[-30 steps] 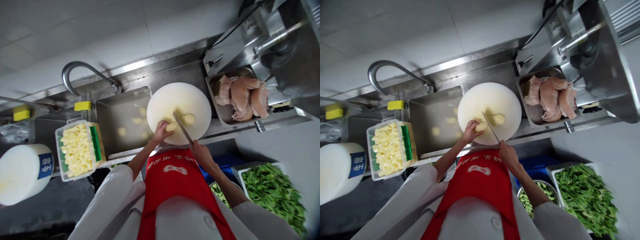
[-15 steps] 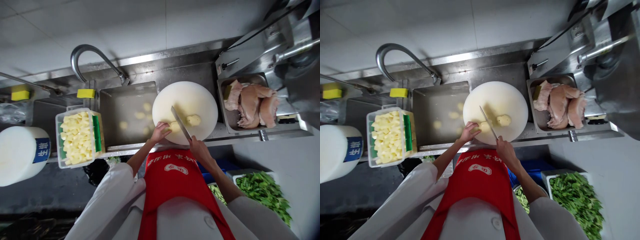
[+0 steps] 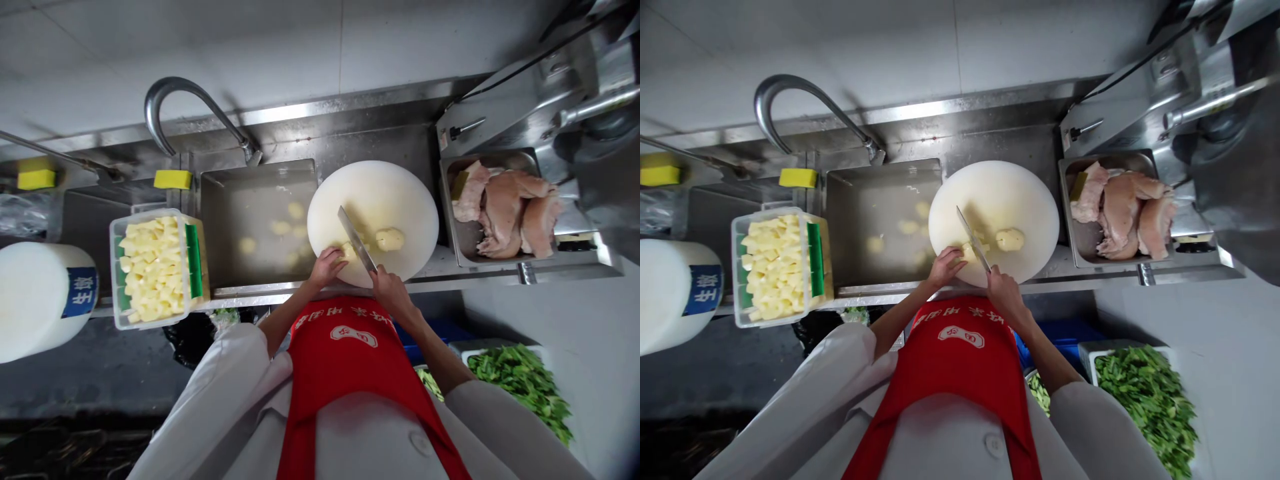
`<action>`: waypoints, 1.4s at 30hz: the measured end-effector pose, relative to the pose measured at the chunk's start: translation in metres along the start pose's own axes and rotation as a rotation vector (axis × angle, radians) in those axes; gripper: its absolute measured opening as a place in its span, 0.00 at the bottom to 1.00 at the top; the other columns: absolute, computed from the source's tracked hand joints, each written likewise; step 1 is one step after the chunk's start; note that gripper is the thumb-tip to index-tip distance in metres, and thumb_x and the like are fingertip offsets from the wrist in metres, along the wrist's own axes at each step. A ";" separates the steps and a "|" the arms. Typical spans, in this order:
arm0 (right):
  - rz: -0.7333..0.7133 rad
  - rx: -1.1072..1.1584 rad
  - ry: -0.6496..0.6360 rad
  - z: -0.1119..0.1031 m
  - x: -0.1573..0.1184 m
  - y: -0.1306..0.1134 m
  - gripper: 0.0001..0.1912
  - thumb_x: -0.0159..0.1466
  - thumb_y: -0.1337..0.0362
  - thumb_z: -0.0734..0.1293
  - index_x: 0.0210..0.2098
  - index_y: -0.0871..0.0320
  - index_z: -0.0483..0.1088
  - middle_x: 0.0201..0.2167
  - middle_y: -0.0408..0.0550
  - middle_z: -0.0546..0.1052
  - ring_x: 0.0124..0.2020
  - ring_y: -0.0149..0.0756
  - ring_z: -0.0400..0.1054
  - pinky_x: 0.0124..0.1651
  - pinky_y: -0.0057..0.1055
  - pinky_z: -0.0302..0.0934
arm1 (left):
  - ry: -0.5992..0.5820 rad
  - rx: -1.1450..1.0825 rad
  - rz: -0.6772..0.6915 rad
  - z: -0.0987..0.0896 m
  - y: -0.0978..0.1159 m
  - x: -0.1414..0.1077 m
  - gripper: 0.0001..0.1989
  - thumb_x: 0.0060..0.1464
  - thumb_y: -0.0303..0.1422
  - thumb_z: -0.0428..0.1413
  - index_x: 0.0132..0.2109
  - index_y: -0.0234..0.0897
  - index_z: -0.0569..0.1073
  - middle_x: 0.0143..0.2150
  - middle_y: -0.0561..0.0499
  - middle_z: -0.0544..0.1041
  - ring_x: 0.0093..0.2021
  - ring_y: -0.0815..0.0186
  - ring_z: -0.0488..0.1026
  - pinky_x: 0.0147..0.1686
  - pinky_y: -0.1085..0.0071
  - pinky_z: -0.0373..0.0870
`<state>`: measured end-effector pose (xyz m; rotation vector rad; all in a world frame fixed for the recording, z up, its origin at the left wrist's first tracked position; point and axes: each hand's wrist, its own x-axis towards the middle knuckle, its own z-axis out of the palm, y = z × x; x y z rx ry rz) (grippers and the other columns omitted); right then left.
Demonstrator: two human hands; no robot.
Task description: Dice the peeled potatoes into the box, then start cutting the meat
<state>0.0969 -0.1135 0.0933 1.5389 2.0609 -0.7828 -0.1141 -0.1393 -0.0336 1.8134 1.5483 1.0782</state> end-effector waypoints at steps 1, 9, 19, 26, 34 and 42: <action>-0.001 -0.005 0.013 -0.001 -0.002 -0.001 0.19 0.76 0.59 0.47 0.51 0.62 0.62 0.38 0.60 0.79 0.40 0.44 0.76 0.39 0.31 0.57 | 0.042 -0.015 -0.024 0.000 0.003 -0.003 0.13 0.62 0.43 0.59 0.44 0.38 0.77 0.46 0.45 0.77 0.48 0.62 0.76 0.50 0.62 0.76; -0.119 -0.049 0.015 0.005 0.002 -0.023 0.19 0.76 0.60 0.47 0.51 0.62 0.63 0.38 0.59 0.80 0.40 0.43 0.77 0.40 0.30 0.59 | 0.227 0.038 -0.141 0.006 0.015 -0.026 0.14 0.65 0.43 0.55 0.41 0.37 0.77 0.41 0.45 0.77 0.45 0.62 0.75 0.48 0.60 0.76; -0.219 -0.087 0.060 -0.026 0.029 -0.045 0.17 0.74 0.63 0.52 0.53 0.62 0.67 0.41 0.59 0.80 0.42 0.43 0.76 0.42 0.31 0.61 | 0.060 0.125 -0.069 0.018 0.006 -0.014 0.14 0.67 0.42 0.51 0.45 0.37 0.76 0.43 0.44 0.78 0.47 0.60 0.74 0.50 0.56 0.73; -0.070 -0.138 0.242 -0.054 -0.005 0.018 0.20 0.75 0.55 0.51 0.48 0.62 0.68 0.35 0.57 0.79 0.36 0.43 0.75 0.36 0.31 0.54 | 0.268 0.102 -0.194 0.009 0.017 0.008 0.24 0.61 0.46 0.58 0.58 0.37 0.70 0.61 0.38 0.67 0.63 0.53 0.65 0.62 0.52 0.67; 0.191 -0.144 0.303 -0.044 -0.018 0.075 0.17 0.75 0.58 0.52 0.46 0.61 0.68 0.34 0.57 0.79 0.35 0.44 0.75 0.35 0.32 0.54 | -0.010 0.176 -0.026 0.025 0.019 0.065 0.35 0.60 0.50 0.58 0.68 0.39 0.61 0.72 0.35 0.52 0.73 0.43 0.49 0.69 0.40 0.53; 0.113 -0.119 0.292 -0.032 0.004 0.049 0.14 0.70 0.58 0.62 0.51 0.60 0.65 0.45 0.58 0.77 0.45 0.45 0.73 0.40 0.31 0.58 | -0.336 0.229 0.432 0.015 0.084 0.104 0.29 0.66 0.47 0.50 0.67 0.39 0.63 0.70 0.40 0.62 0.74 0.48 0.50 0.72 0.41 0.41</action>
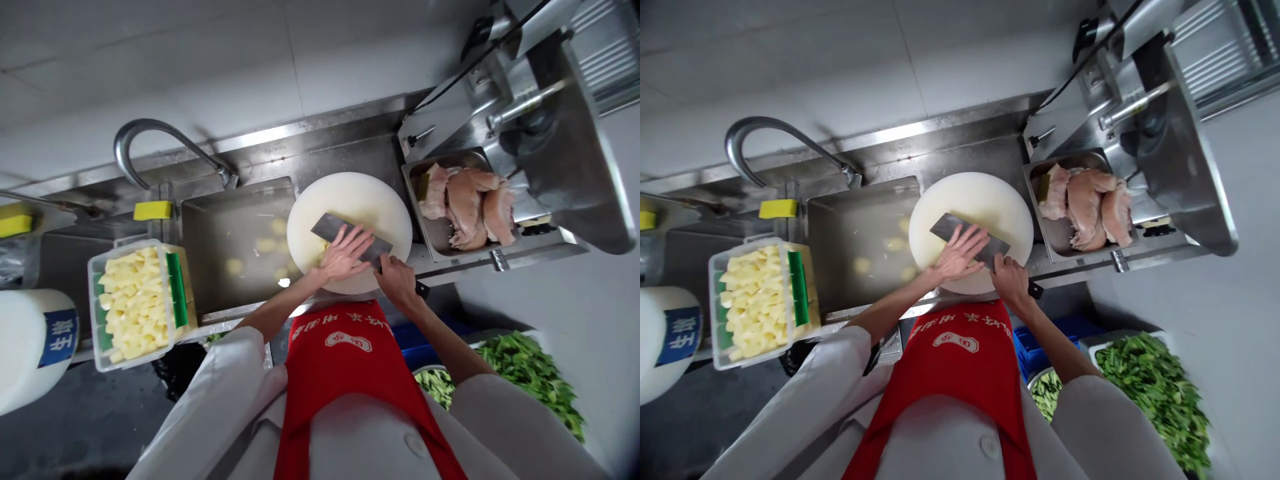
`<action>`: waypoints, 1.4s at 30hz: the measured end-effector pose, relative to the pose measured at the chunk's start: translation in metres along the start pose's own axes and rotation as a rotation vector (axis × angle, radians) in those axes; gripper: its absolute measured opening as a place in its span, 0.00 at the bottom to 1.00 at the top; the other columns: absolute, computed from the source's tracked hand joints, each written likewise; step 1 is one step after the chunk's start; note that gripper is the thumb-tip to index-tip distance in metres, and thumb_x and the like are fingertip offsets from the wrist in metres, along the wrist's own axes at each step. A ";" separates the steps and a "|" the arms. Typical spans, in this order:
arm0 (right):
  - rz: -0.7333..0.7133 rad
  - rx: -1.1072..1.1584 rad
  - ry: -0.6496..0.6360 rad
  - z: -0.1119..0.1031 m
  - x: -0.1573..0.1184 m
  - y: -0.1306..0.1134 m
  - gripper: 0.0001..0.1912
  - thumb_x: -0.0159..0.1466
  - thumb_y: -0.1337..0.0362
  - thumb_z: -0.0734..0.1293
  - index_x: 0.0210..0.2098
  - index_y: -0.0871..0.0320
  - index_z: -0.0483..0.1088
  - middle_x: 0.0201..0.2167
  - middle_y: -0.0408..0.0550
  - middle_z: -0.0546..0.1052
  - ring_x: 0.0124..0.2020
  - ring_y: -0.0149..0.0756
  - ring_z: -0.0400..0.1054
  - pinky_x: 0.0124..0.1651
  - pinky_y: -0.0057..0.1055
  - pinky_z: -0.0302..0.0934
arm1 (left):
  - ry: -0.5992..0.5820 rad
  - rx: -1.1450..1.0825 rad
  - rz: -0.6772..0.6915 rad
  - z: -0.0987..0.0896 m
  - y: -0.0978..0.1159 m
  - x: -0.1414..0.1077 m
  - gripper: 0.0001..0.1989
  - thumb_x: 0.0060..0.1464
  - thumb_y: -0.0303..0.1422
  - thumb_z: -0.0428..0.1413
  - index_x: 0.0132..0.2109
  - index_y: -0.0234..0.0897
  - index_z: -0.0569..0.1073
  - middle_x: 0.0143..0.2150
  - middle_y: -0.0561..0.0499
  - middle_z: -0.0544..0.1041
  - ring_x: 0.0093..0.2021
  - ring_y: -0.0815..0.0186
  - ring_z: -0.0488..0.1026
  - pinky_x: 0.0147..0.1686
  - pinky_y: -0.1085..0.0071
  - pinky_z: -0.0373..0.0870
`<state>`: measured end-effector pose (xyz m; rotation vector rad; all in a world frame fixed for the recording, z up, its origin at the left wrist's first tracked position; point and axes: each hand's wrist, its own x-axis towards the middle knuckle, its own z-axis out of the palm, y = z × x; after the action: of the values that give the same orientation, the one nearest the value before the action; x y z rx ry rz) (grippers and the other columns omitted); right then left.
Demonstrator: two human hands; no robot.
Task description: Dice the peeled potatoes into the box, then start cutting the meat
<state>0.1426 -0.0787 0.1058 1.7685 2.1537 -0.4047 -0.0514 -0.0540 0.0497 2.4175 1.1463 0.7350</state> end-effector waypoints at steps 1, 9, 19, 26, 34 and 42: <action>-0.025 -0.007 0.002 0.000 0.000 0.000 0.14 0.69 0.59 0.63 0.51 0.60 0.66 0.45 0.58 0.77 0.46 0.45 0.73 0.40 0.30 0.58 | -0.080 0.010 0.034 -0.001 -0.001 0.004 0.30 0.64 0.49 0.52 0.67 0.38 0.64 0.70 0.40 0.62 0.73 0.48 0.52 0.72 0.41 0.41; 0.120 0.131 0.034 0.007 -0.056 0.070 0.16 0.68 0.58 0.62 0.53 0.57 0.69 0.38 0.54 0.79 0.34 0.42 0.74 0.34 0.31 0.55 | -0.087 0.035 -0.207 -0.007 -0.075 -0.054 0.45 0.54 0.54 0.61 0.70 0.33 0.58 0.71 0.33 0.57 0.72 0.43 0.54 0.70 0.44 0.54; 0.410 1.056 -0.032 0.078 -0.056 0.090 0.16 0.65 0.49 0.61 0.29 0.53 0.61 0.15 0.40 0.68 0.16 0.33 0.63 0.23 0.29 0.58 | 0.162 -0.050 -0.287 0.035 -0.091 -0.003 0.31 0.62 0.48 0.55 0.66 0.38 0.66 0.67 0.37 0.61 0.68 0.50 0.58 0.66 0.50 0.62; 0.359 1.229 -0.100 0.108 -0.025 0.069 0.19 0.62 0.44 0.63 0.29 0.53 0.60 0.14 0.39 0.67 0.15 0.33 0.62 0.20 0.28 0.57 | 0.167 -0.027 -0.290 0.072 -0.034 0.031 0.38 0.47 0.57 0.64 0.62 0.45 0.73 0.66 0.39 0.62 0.68 0.37 0.52 0.66 0.37 0.48; 0.157 1.210 -0.107 0.100 0.009 0.026 0.14 0.64 0.50 0.61 0.32 0.54 0.62 0.15 0.37 0.68 0.16 0.31 0.64 0.23 0.25 0.59 | 0.211 0.016 -0.351 0.086 -0.018 0.038 0.32 0.54 0.51 0.61 0.63 0.44 0.72 0.66 0.41 0.63 0.67 0.39 0.51 0.65 0.39 0.53; 0.055 1.299 -0.118 0.103 0.019 0.009 0.13 0.63 0.50 0.62 0.34 0.54 0.63 0.12 0.35 0.66 0.12 0.31 0.60 0.18 0.26 0.56 | 0.271 0.091 -0.457 0.082 -0.020 0.028 0.27 0.57 0.48 0.58 0.61 0.45 0.73 0.65 0.43 0.63 0.66 0.48 0.55 0.62 0.47 0.64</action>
<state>0.1556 -0.1024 0.0045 2.1774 1.7705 -2.1667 0.0004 -0.0276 -0.0178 2.0423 1.7923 0.8842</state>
